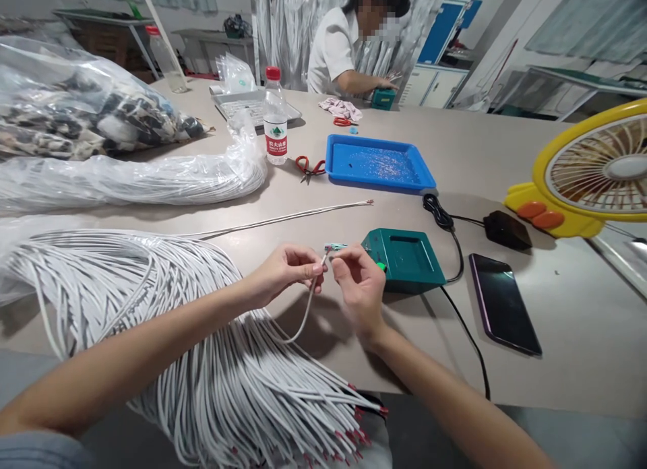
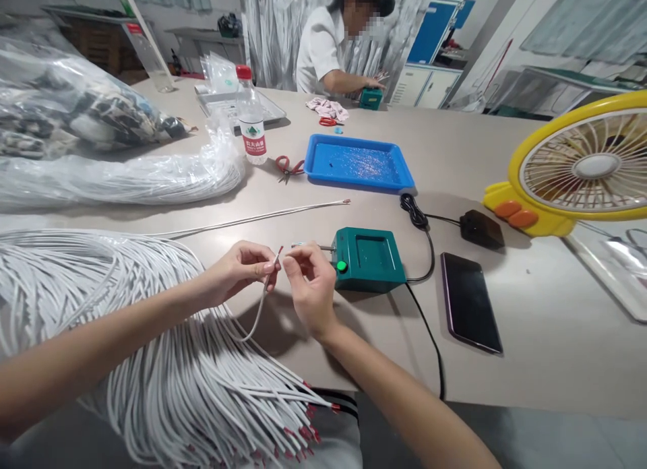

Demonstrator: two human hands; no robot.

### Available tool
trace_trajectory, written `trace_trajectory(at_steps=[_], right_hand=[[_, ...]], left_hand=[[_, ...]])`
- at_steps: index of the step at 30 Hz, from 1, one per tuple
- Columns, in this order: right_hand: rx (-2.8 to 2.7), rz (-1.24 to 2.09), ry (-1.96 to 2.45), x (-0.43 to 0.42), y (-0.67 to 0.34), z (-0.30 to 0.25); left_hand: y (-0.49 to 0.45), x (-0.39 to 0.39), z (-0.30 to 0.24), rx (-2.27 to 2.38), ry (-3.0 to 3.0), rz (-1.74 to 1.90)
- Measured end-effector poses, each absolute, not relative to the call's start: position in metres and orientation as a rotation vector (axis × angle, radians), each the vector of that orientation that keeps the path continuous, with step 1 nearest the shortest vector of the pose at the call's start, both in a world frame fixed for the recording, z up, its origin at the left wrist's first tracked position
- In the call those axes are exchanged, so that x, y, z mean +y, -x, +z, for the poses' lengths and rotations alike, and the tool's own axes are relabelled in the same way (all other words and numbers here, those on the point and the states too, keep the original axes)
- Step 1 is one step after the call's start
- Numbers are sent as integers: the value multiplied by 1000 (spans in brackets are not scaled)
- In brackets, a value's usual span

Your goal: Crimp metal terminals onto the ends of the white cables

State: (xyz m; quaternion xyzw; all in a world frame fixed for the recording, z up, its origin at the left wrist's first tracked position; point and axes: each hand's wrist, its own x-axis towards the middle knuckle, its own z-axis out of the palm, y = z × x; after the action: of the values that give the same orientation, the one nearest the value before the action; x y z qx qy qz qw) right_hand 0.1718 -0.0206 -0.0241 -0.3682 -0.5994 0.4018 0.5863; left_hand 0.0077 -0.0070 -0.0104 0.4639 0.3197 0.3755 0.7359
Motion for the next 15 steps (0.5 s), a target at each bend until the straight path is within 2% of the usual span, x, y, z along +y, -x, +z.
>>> trace_trajectory(at_steps=[8,15], right_hand=[[-1516,754,879,-13,-175,-34],[-1594,733,804,-9,-179,-36]], left_hand=[[-9,-7,-12,758,-1099,829],[-10,-9,-9,784,-1096,821]])
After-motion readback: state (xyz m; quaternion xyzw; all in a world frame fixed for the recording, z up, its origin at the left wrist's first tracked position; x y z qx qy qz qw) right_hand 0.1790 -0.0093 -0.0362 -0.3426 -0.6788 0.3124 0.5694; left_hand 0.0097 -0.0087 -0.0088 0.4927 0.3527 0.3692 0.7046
